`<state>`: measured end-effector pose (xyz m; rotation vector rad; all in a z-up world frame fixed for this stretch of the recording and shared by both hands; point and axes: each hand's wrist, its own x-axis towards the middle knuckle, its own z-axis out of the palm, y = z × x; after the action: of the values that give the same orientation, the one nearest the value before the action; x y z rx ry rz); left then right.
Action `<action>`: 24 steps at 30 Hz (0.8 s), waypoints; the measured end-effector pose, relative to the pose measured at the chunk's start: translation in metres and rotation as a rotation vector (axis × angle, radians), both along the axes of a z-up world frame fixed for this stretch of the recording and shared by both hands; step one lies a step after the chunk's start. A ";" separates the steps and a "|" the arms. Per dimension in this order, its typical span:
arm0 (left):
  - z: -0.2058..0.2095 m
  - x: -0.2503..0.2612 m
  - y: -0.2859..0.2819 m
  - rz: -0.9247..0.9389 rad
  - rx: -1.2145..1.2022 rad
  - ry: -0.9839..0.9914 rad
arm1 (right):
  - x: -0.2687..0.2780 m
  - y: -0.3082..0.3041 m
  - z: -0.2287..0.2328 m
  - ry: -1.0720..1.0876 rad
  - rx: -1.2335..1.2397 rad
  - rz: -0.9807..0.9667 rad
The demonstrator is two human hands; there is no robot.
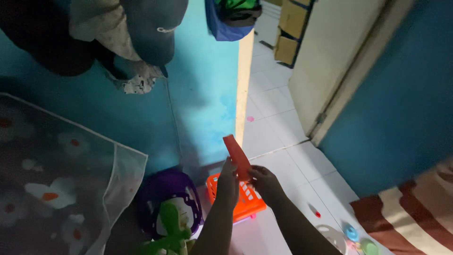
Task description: The person picks up various small toys and plastic items from a tiled floor and places them into an orange basket. Items handled include a red toy, a green lid, a blue container, a purple lid, and yellow plastic pieces.
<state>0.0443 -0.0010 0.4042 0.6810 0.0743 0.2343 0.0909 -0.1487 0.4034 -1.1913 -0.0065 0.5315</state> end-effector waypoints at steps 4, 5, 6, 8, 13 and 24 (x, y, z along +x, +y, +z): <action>-0.039 0.034 0.020 0.142 0.012 0.151 | 0.042 0.022 -0.052 0.115 -0.019 0.064; -0.033 0.034 0.024 0.127 0.045 0.155 | 0.054 0.027 -0.074 0.124 -0.019 0.080; -0.027 0.041 0.028 0.105 0.078 0.152 | 0.071 0.032 -0.094 0.125 -0.017 0.087; -0.079 0.067 0.033 0.117 0.088 0.197 | 0.090 0.034 -0.130 -0.008 -0.163 0.162; -0.200 0.104 0.039 0.201 0.087 0.403 | 0.117 0.053 -0.176 0.387 -0.237 0.124; -0.369 0.165 0.065 0.142 -0.092 0.624 | 0.170 0.089 -0.385 0.322 -0.785 0.385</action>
<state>0.2090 0.0643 0.0352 0.6376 0.7275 0.1457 0.2606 -0.0598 0.0180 -1.8677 0.2749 1.1249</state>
